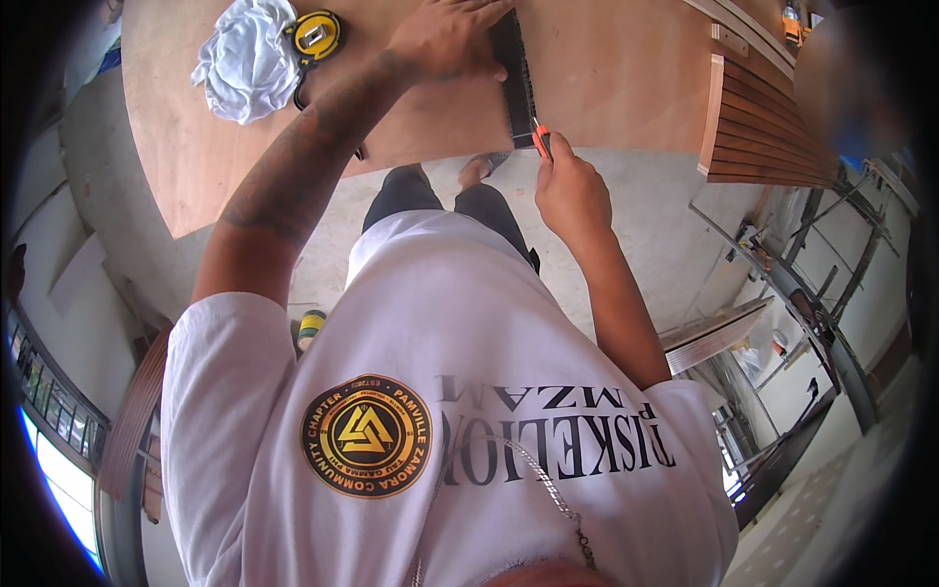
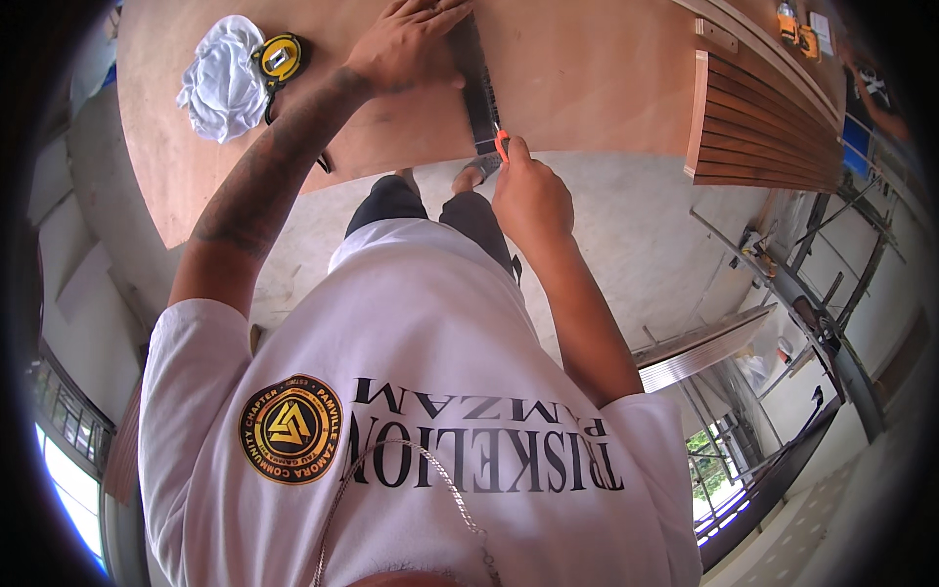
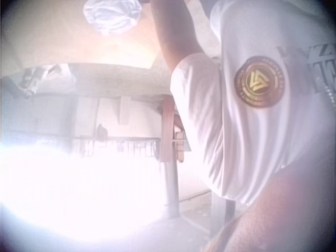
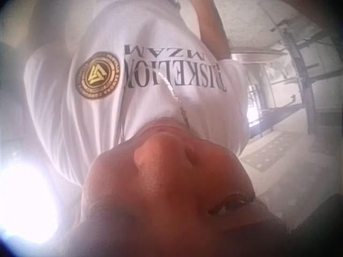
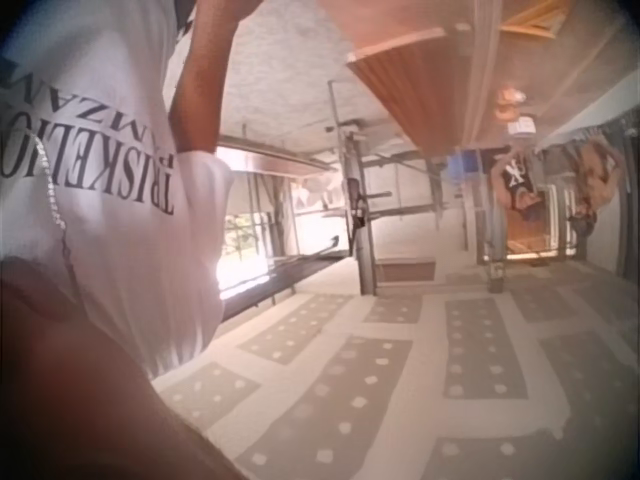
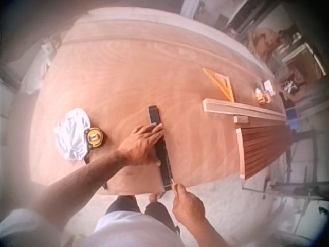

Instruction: The person aligns and secures wooden slats on a curved work surface using metal brackets and a utility knife. They position the slats, attach brackets, and score a strip of material along the edge.

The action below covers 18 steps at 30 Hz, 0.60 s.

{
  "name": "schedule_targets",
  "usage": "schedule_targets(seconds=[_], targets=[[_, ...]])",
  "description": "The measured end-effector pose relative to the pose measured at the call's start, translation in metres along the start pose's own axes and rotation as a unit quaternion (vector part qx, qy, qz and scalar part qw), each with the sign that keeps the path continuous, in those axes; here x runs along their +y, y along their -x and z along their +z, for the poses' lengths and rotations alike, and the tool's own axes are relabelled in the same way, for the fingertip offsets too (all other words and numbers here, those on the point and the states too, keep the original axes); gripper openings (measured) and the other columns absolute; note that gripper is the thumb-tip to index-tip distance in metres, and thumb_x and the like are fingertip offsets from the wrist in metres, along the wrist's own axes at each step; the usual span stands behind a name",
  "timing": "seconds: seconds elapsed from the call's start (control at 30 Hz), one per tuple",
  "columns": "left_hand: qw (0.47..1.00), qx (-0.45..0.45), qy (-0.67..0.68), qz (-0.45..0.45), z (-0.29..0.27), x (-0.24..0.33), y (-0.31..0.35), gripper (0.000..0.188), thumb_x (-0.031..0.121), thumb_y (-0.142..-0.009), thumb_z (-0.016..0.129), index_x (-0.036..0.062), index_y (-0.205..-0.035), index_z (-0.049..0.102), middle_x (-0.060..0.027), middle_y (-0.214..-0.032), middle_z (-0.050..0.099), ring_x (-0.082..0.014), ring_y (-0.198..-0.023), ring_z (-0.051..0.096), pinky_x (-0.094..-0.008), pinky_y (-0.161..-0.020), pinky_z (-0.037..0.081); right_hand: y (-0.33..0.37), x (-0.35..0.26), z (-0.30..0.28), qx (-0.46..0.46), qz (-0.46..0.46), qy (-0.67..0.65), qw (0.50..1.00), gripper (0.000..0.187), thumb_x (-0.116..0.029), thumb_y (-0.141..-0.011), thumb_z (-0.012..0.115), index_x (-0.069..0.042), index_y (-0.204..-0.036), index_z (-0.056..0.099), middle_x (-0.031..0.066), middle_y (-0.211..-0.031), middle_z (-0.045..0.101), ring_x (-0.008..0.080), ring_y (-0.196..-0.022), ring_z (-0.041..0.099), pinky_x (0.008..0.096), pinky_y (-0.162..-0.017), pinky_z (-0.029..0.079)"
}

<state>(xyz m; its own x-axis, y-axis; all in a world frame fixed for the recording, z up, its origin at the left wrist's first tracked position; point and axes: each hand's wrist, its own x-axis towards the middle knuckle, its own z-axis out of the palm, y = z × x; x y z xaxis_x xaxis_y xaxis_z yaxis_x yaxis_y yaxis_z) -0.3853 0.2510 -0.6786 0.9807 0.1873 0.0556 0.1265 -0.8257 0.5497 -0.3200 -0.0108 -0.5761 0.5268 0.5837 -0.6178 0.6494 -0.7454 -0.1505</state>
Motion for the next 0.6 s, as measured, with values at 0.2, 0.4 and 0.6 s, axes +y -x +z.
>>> schedule_targets(seconds=[0.2, 0.4, 0.6], targets=[[1.0, -0.004, -0.004, -0.005, -0.001, 0.001, 0.0, 0.106, 0.052, -0.073, 0.088, 0.0014, -0.157, 0.047, -0.0191, -0.167, 0.042, -0.0386, -0.157, 0.034, -0.0504, -0.127, 0.029, 0.006, 0.005, 0.001, 0.0, -0.002, -0.007, 1.0, 0.034, -0.017, -0.106, 0.057, -0.001, -0.136, 0.054, 0.0241, -0.091, 0.074, 0.0462, -0.087, 0.073, 0.0569, -0.074, 0.056], [1.0, 0.012, 0.009, -0.003, 0.001, 0.001, 0.0, 0.106, 0.05, -0.073, 0.089, 0.0009, -0.157, 0.048, -0.0196, -0.167, 0.043, -0.0388, -0.157, 0.034, -0.0505, -0.128, 0.028, 0.009, 0.008, 0.002, -0.005, 0.006, -0.021, 1.0, 0.033, -0.017, -0.106, 0.057, -0.004, -0.136, 0.054, 0.024, -0.091, 0.074, 0.0464, -0.087, 0.073, 0.0571, -0.074, 0.056], [1.0, -0.005, 0.006, -0.007, 0.001, 0.001, 0.0, 0.106, 0.051, -0.074, 0.089, 0.0008, -0.158, 0.047, -0.0197, -0.168, 0.042, -0.0386, -0.157, 0.034, -0.051, -0.128, 0.028, 0.012, 0.013, 0.002, -0.018, 0.003, -0.031, 0.999, 0.036, -0.019, -0.106, 0.057, -0.002, -0.138, 0.053, 0.0235, -0.093, 0.075, 0.0445, -0.089, 0.075, 0.0551, -0.076, 0.058]])
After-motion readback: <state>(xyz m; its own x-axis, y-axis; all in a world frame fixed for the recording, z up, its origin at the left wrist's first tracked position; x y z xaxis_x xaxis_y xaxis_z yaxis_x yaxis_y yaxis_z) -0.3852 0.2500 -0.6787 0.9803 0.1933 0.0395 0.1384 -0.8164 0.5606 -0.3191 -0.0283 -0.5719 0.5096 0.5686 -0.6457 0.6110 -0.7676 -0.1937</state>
